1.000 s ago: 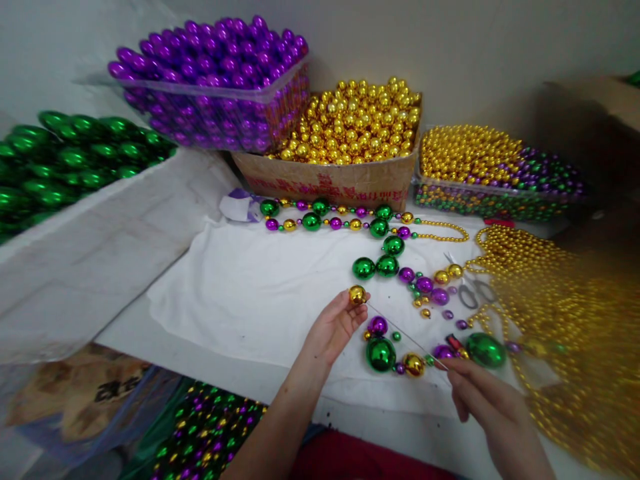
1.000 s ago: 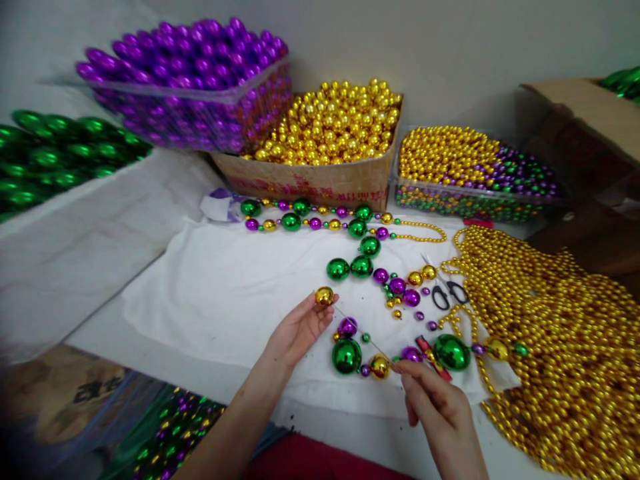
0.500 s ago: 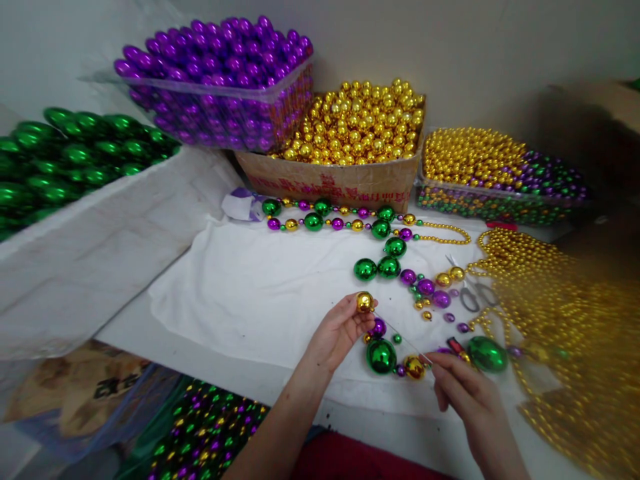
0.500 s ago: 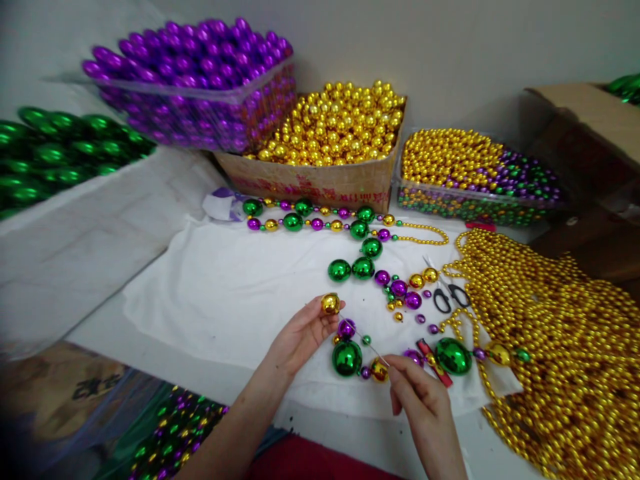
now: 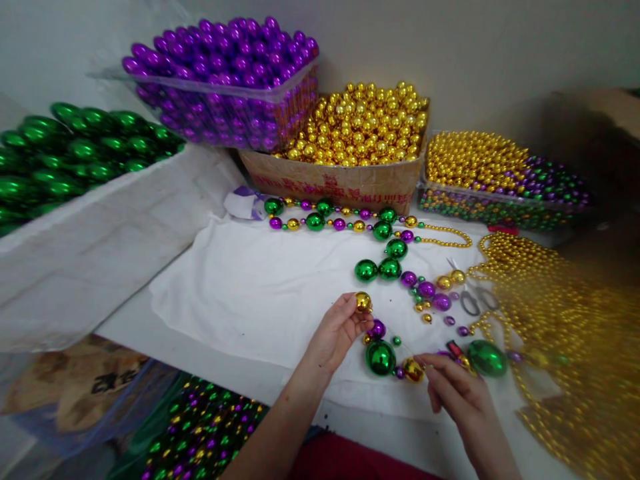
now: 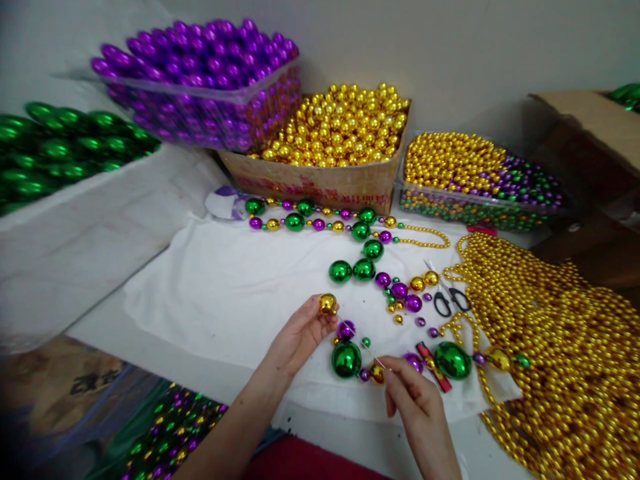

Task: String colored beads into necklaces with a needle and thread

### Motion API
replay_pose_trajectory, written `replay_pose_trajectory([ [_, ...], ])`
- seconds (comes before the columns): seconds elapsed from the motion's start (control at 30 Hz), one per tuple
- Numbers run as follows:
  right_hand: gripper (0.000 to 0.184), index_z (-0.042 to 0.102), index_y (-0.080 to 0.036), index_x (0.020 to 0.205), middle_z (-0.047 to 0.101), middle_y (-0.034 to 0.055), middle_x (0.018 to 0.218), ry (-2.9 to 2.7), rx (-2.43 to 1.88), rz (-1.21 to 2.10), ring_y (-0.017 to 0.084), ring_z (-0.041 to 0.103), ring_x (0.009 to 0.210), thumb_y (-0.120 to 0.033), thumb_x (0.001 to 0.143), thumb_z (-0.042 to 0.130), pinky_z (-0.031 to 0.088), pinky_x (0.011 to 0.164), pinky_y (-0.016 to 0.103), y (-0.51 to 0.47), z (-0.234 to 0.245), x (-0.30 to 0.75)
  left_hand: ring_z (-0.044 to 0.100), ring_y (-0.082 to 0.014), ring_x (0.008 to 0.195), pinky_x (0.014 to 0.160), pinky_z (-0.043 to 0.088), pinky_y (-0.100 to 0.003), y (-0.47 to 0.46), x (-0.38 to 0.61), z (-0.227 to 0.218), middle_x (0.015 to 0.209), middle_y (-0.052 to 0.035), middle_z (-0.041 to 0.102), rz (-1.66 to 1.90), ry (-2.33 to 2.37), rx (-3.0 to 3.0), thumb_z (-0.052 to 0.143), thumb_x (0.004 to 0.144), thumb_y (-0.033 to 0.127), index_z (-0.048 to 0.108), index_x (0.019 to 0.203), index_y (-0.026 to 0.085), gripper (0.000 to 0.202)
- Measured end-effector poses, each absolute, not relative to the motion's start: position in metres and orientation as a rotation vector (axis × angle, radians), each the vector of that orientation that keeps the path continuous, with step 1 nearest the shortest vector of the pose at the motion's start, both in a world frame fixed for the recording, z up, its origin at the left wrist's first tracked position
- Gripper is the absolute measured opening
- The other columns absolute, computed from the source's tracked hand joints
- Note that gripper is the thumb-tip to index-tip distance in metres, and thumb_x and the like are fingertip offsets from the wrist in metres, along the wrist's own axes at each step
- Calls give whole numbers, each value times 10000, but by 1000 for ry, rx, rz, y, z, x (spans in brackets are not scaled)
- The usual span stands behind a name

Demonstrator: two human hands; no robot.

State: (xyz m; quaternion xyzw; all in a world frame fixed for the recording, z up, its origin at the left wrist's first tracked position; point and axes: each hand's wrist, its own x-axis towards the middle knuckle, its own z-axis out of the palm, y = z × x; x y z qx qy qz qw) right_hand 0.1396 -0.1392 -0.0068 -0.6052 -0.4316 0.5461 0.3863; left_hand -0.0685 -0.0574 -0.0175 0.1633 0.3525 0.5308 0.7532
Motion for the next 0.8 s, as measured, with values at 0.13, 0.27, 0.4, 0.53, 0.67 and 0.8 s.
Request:
replay_pose_trajectory([
  [0.13,426,696,-157,1102,525,-18,539,-1217,-1554,1422,150,513,528,-471,845,566,406,530,251,-140,-6,137,604,-124,705,677,516,-262,-57,-67,-17,873,-53,635,1174,775,299,666,813,309,625,1047,138,293],
  [0.27,447,702,-157,1102,524,-16,532,-1258,-1590,1395,154,512,521,-492,849,547,411,521,252,-142,-1,134,608,-127,715,682,517,-264,-57,-66,-18,884,-61,648,1188,794,263,675,804,291,648,980,127,242],
  [0.4,433,714,-167,1071,531,-13,543,-1214,-1607,1329,157,522,530,-498,838,559,406,514,248,-142,0,131,617,-125,735,691,515,-251,-56,-68,-16,945,-80,671,1202,790,286,688,793,258,662,980,124,231],
  [0.53,426,721,-158,1030,525,-17,524,-1134,-1602,1259,147,507,515,-502,825,574,391,500,241,-143,0,126,624,-131,766,719,519,-257,-55,-71,-13,1024,-113,677,1192,747,304,663,814,237,653,1071,115,285],
  [0.67,328,712,-172,938,501,-32,514,-1137,-1612,1104,137,509,518,-453,837,579,411,512,226,-144,6,119,631,-134,747,713,528,-257,-55,-71,-17,964,-110,686,1177,731,230,615,845,209,653,1047,92,237],
  [0.8,191,689,-182,876,622,12,695,-1149,-1576,810,152,584,641,-348,847,598,465,578,233,-137,16,109,636,-124,695,666,544,-235,-54,-66,-25,899,-120,688,1103,728,51,553,889,223,644,913,84,168],
])
